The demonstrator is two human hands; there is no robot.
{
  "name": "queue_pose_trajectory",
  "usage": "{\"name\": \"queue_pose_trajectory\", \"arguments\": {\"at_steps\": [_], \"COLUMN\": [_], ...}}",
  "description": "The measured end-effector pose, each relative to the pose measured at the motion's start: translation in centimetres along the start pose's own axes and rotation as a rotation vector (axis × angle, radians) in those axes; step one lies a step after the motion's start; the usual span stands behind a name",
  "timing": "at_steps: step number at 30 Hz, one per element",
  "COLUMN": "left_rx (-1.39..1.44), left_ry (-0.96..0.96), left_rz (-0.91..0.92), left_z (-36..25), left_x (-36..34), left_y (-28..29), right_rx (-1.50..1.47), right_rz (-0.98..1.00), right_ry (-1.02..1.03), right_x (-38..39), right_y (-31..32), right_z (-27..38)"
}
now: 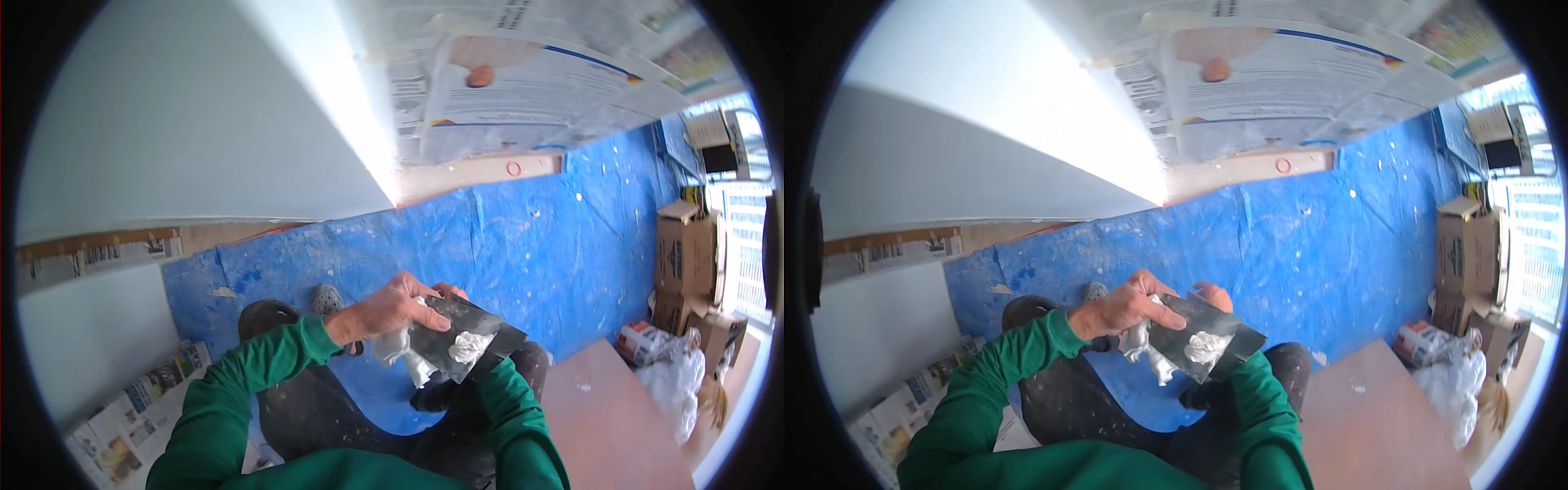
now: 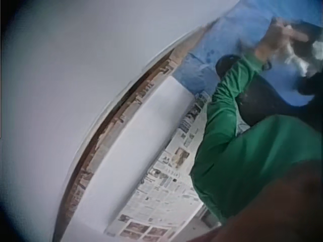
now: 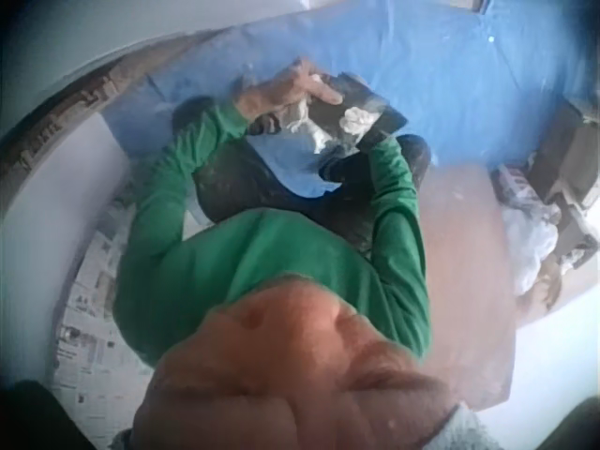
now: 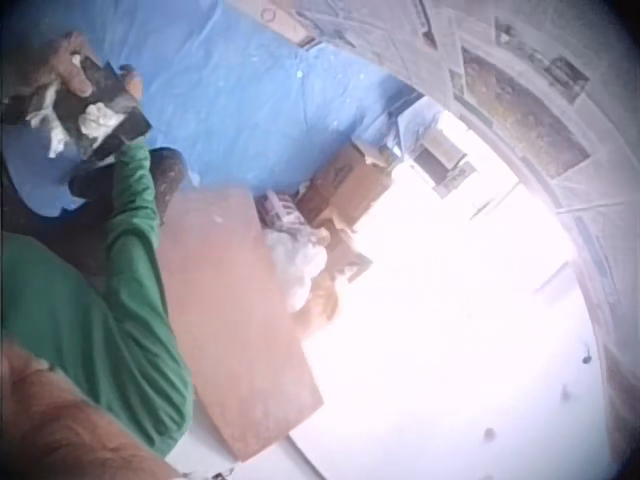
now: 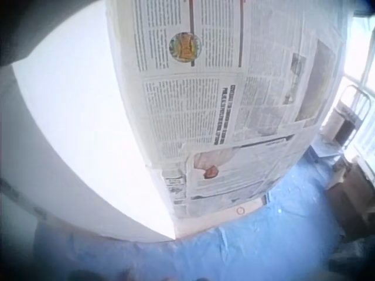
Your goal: The person mixes plaster on a board using a trowel and a putty knife, then applies it to a wall section near the ceiling. They scrape excess material from the tools and continue smoothing the plaster on the wall.
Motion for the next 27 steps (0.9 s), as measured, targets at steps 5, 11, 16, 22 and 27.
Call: {"name": "queue_pose_trajectory", "arguments": {"at_steps": [5, 11, 16, 22, 27], "left_rx": [0.12, 0.162, 0.279, 0.5, 0.66], "left_ry": [0.006, -0.181, -0.171, -0.394, -0.472], "left_rz": [-0.099, -0.201, -0.281, -0.437, -0.537], "left_z": [2.7, 0.0, 1.5, 4.0, 2.9], "left_x": [0.2, 5.3, 9.1, 13.0, 12.6], "left_y": [1.5, -0.2, 0.6, 3.8, 4.6], "right_rx": [0.105, -0.1, -0.635, -0.708, -0.648], "right_rz": [-0.174, -0.298, -0.404, -0.385, -0.286], "right_ry": [0.1, 0.332, 0.582, 0.926, 0.898], "right_x": [-10.3, -13.3, -7.4, -4.5, -4.8], "right_y": [1.9, 1.6, 9.8, 16.8, 16.8], "right_z": [-4.6, 5.5, 21.0, 33.6, 32.3]}}
Point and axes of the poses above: each hand's wrist, its own x-axis away from the middle knuckle, its own y-axis out of the back of the hand, z = x × y, the point moved 8 cm from there along -x, towards the middle knuckle, and after that the axes turned 6 degrees about y, right-handed, at the moved point
